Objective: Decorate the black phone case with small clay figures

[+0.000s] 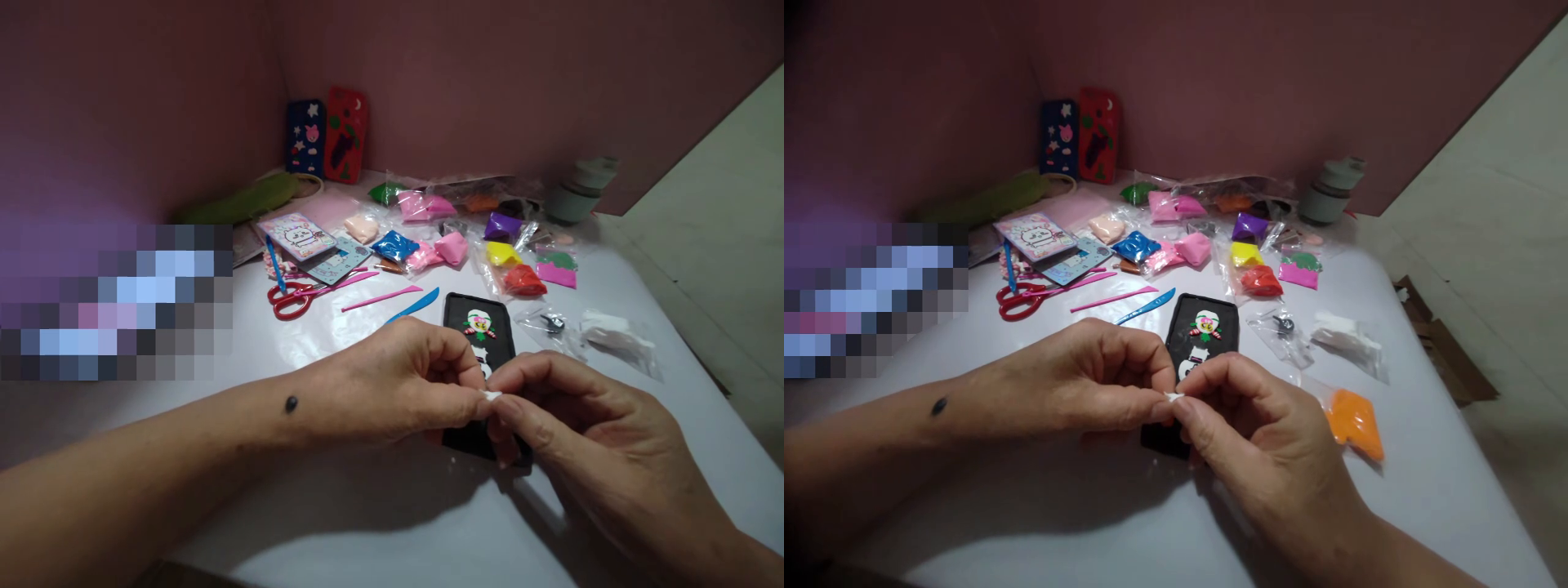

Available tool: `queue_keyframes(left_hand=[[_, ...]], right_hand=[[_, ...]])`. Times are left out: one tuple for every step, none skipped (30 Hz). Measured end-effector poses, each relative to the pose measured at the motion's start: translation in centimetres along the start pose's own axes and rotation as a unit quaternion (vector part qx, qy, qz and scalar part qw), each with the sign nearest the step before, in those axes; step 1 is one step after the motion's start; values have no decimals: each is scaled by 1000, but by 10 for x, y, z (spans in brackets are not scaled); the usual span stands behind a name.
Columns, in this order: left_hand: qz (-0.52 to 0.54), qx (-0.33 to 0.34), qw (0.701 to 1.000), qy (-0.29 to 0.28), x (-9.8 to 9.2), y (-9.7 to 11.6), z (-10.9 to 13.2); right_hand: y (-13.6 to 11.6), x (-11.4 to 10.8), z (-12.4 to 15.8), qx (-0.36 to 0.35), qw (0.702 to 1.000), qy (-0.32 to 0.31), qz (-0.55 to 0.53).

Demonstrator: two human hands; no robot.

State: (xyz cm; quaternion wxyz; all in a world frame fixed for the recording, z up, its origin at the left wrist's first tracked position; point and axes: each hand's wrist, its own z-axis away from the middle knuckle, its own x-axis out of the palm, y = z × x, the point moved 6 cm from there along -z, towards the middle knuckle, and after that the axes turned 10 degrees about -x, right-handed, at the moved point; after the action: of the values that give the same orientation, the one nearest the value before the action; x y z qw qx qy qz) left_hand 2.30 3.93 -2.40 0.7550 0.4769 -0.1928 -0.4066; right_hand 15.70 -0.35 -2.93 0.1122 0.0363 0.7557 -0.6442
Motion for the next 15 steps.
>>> queue_keyframes(left_hand=[[4,4,1000,4,0,1,0],[8,8,1000,6,0,1,0],[12,11,1000,6,1,1,0],[15,12,1000,6,1,1,0],[18,13,1000,6,1,2,0],[22,14,1000,7,1,2,0],[25,15,1000,8,1,2,0],[29,17,999,10,1,2,0],[33,19,999,12,0,3,-1],[37,20,999,13,0,4,-1],[40,20,999,13,0,4,-1],[41,18,999,12,0,4,-1],[40,16,999,11,0,5,-1],[39,11,999,11,0,5,0],[37,5,999,11,0,5,0]], right_hand=[[0,0,0,3,1000,-1,-6],[1,0,1,8,1000,-2,-13],[1,0,1,14,1000,-1,-22],[2,0,1,22,999,-1,-31],[3,1,1,31,999,1,-42],[4,1,0,40,998,2,-54],[6,2,0,50,996,2,-68],[7,3,0,60,995,3,-84],[9,4,0,70,992,1,-101],[11,5,0,79,990,-1,-120],[12,6,0,85,987,-5,-139],[13,7,0,89,984,-8,-157],[15,7,0,92,981,-11,-172],[16,8,0,92,978,-13,-186],[17,8,0,95,976,-15,-196]])
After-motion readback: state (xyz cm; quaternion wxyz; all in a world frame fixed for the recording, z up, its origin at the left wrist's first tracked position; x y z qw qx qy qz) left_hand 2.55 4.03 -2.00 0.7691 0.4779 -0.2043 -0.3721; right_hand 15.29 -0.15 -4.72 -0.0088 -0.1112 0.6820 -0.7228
